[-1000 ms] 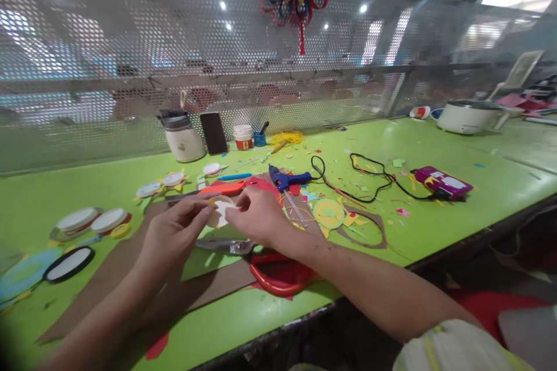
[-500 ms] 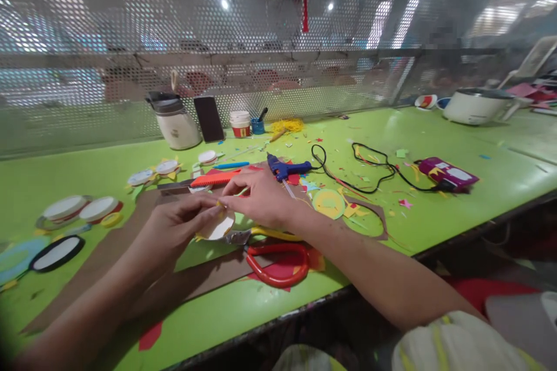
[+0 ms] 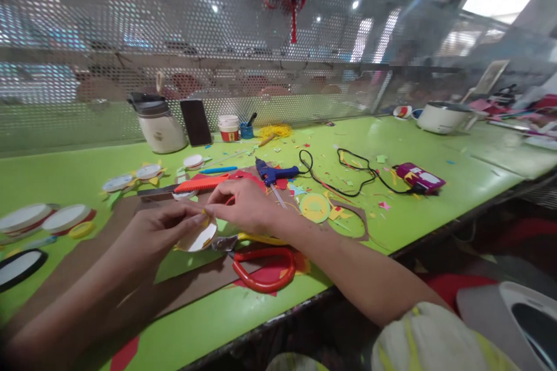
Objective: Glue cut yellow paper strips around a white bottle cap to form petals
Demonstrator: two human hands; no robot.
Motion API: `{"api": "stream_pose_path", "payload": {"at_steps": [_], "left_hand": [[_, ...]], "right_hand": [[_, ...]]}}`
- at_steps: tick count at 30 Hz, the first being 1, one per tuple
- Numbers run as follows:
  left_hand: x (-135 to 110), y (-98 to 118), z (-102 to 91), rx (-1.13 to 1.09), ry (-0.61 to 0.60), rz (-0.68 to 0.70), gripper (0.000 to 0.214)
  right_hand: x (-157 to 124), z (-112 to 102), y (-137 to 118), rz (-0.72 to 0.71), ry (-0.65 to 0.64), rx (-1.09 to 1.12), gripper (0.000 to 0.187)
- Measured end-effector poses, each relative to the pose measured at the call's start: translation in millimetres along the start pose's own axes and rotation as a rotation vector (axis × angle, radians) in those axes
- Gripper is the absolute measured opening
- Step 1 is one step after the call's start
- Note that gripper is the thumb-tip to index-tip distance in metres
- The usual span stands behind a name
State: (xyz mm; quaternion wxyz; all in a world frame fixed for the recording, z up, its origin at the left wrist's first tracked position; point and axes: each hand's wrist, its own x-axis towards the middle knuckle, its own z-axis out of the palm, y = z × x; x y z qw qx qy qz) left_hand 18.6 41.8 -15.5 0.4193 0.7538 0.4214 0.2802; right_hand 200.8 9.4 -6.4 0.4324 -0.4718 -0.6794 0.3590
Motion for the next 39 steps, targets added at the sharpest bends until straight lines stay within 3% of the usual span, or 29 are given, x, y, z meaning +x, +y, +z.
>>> {"api": "stream_pose_path", "payload": {"at_steps": [5, 7, 13, 17, 21, 26, 31, 35, 39], "left_hand": [[4.9, -7.8, -3.7, 0.021, 0.116, -0.019, 0.031], [6.1, -5.4, -7.4, -0.021, 0.18, -0.062, 0.03], [6.2, 11.5, -20.0, -0.198, 0.334, -0.16, 0.024], [3.4, 13.7, -22.1, -0.296, 0.313, -0.153, 0.026], [3.7, 7.2, -19.6, -0.315, 0.266, -0.081, 0.025], [9.2, -6.0, -18.1, -0.273, 0.237, 0.006, 0.028], [13.1, -13.5, -18.3, -0.178, 0.243, 0.052, 0.028], [14.2, -15.2, -18.1, -0.067, 0.267, 0.063, 0.025], [14.9, -16.8, -17.6, 0.024, 0.284, 0.053, 0.024]], "right_hand": [[10.8, -15.2, 9.8, -0.135, 0.185, -0.212, 0.019], [19.3, -26.7, 14.4, -0.051, 0.214, -0.425, 0.024], [50.0, -69.1, 24.0, 0.078, 0.049, -0.741, 0.013], [59.3, -95.5, 48.2, 0.165, -0.057, -0.961, 0.018], [53.6, -103.4, 80.3, 0.208, -0.169, -1.058, 0.028], [44.5, -99.3, 105.2, 0.124, -0.162, -1.03, 0.029], [44.6, -111.1, 111.4, 0.047, -0.019, -0.875, 0.022], [40.4, -127.8, 100.1, 0.033, 0.182, -0.676, 0.032], [23.2, -123.3, 72.0, 0.0, 0.203, -0.438, 0.034]]}}
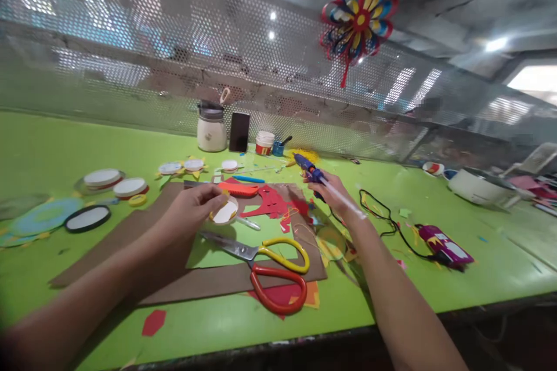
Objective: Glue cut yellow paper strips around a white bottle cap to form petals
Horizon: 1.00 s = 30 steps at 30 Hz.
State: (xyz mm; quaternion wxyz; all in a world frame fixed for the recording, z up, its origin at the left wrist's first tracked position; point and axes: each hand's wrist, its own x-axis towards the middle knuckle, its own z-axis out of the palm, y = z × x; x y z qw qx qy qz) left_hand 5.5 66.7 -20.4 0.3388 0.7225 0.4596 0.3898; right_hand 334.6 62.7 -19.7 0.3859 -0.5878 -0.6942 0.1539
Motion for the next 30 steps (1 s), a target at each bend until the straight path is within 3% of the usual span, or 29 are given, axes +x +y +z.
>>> {"api": "stream_pose_path", "payload": {"at_steps": [3, 5, 10, 17, 30], "left_hand": [[1.0, -4.3, 2.0, 0.051, -0.003, -0.018, 0.024], [2.2, -8.9, 3.9, 0.074, -0.014, -0.038, 0.024], [4.3, -15.3, 7.9, 0.111, -0.056, -0.084, 0.022], [-0.3, 2.7, 11.5, 0.308, -0.09, -0.159, 0.016], [-1.5, 8.3, 12.6, 0.369, -0.127, -0.186, 0.015]], "right_hand": [[-20.3, 3.5, -31.4, -0.021, -0.081, 0.159, 0.037], [-33.1, 8.2, -51.4, 0.002, -0.246, 0.325, 0.037], [-51.8, 19.2, -79.6, -0.062, -0.41, 0.12, 0.037], [-55.9, 29.0, -85.9, -0.111, -0.473, -0.176, 0.039], [-57.4, 34.4, -89.8, -0.146, -0.49, -0.223, 0.036]]}}
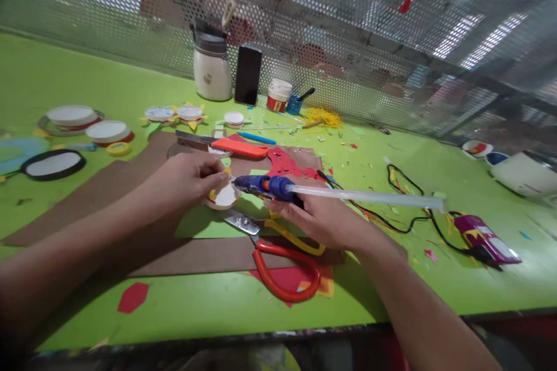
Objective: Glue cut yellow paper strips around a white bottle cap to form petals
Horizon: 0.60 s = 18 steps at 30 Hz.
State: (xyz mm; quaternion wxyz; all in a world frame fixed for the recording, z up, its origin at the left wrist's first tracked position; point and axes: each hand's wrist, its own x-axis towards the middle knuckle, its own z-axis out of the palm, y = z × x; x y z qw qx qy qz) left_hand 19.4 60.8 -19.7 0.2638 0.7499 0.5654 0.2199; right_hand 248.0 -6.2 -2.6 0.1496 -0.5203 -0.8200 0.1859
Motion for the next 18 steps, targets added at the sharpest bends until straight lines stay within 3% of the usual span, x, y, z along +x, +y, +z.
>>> {"api": "stream_pose_path", "payload": {"at_steps": [18], "left_hand": [[-0.7, -0.5, 0.4, 0.051, 0.011, 0.028, 0.016]], "right_hand": [[-1.0, 2.2, -0.3, -0.052, 0.048, 0.025, 0.029]]}}
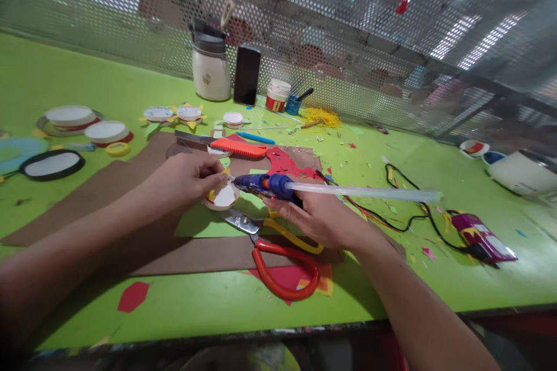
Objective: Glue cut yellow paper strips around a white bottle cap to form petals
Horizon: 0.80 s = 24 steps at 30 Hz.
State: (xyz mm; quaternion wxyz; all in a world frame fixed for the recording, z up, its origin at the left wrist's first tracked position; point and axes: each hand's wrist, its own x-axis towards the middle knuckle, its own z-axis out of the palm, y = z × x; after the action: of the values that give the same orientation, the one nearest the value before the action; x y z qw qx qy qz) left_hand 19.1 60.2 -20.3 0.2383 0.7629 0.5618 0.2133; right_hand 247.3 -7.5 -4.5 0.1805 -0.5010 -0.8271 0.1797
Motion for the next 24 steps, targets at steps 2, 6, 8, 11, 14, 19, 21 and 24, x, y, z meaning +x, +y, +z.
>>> {"api": "stream_pose_path", "payload": {"at_steps": [2, 6, 8, 11, 14, 19, 21, 24], "left_hand": [[0.2, 0.1, 0.0, 0.001, -0.006, -0.004, 0.016], [0.4, 1.0, -0.9, -0.008, -0.012, -0.018, 0.016], [0.3, 1.4, -1.5, -0.022, -0.009, -0.018, 0.015], [0.1, 2.1, -1.8, -0.043, -0.011, -0.028, 0.014], [0.1, 2.7, -1.7, -0.057, -0.008, -0.04, 0.015], [0.2, 3.6, -1.4, -0.072, -0.017, -0.061, 0.015], [0.2, 3.8, -1.3, -0.064, -0.017, -0.066, 0.015], [0.2, 3.3, -1.3, -0.06, -0.015, -0.067, 0.014]], "right_hand": [[0.2, 0.4, 0.1, -0.002, -0.002, -0.003, 0.029], [0.2, 2.2, 0.7, 0.019, -0.002, -0.005, 0.032], [-0.4, 3.0, 1.5, 0.03, -0.004, -0.011, 0.032], [-1.1, 3.6, 2.6, 0.038, -0.014, -0.003, 0.032], [-0.9, 3.0, 2.2, 0.035, -0.009, 0.005, 0.03], [0.7, 1.2, -1.2, 0.007, -0.001, 0.029, 0.027], [0.9, 1.2, -1.7, 0.0, 0.003, 0.034, 0.027], [0.3, 2.2, -1.1, 0.015, 0.007, 0.013, 0.028]]}}
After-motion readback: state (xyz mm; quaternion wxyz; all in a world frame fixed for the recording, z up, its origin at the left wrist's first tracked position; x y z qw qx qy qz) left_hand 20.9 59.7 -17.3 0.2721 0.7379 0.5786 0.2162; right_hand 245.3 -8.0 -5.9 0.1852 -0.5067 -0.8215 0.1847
